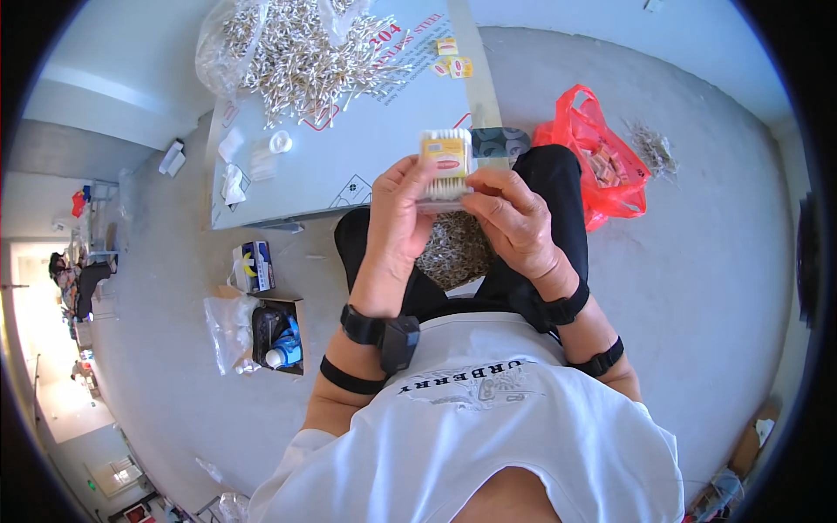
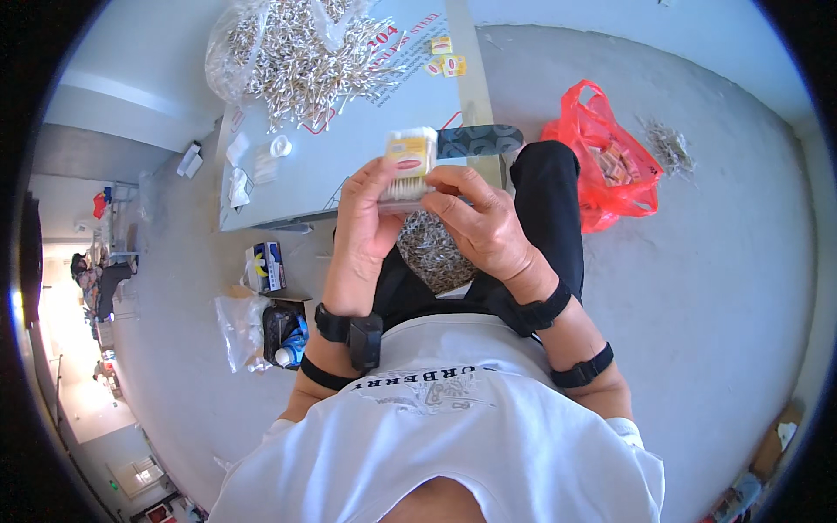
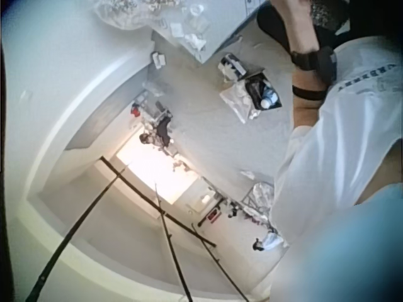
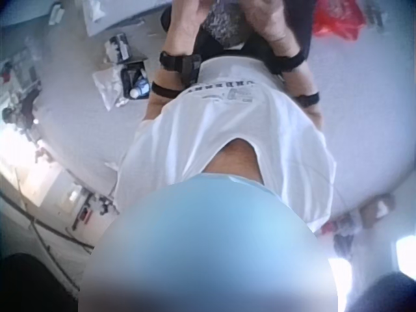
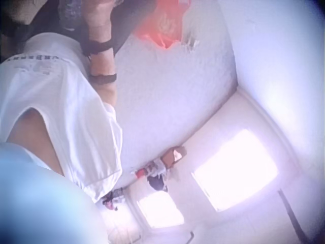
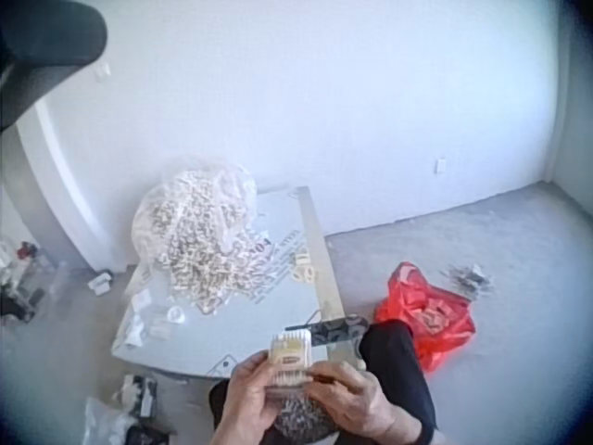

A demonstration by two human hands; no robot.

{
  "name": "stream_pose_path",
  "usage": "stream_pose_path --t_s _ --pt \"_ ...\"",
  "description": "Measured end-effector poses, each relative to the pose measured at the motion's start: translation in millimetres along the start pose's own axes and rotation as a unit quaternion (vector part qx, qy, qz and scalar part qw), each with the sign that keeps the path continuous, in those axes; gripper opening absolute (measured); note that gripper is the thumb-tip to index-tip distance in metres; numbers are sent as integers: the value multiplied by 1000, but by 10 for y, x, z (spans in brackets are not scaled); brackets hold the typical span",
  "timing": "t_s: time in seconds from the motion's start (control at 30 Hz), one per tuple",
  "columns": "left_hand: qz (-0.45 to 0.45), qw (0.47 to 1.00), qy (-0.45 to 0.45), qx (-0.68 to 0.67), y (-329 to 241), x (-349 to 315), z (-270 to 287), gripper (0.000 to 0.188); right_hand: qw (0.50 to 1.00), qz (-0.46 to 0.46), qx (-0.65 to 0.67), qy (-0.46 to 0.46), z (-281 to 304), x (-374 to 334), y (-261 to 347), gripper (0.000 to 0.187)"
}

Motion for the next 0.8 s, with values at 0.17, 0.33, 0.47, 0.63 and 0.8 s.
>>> stream_pose_path --t_s 0.17,0.33,0.47,0.63,0.8 --pt "-169 982 20 82 -77 -145 -84 17 916 -304 253 -65 122 -16 -44 48" --pt "-204 967 43 146 -91 -279 -237 24 862 -296 410 -40 108 117 -64 38" --pt "-315 910 62 260 -184 -278 -274 39 895 -244 365 -81 130 121 10 28" --pt "-383 837 78 382 -395 -333 -454 42 919 -207 328 -71 194 131 40 32" --pt "-415 771 95 474 -471 -337 -485 36 939 -185 282 -67 215 132 46 35"
Point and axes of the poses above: each hand's wrist, its own x-axis towards the middle knuckle, its own z-axis out of the back of the hand, y = z × x, the point moved 2 cm from there along x, towards the middle knuckle
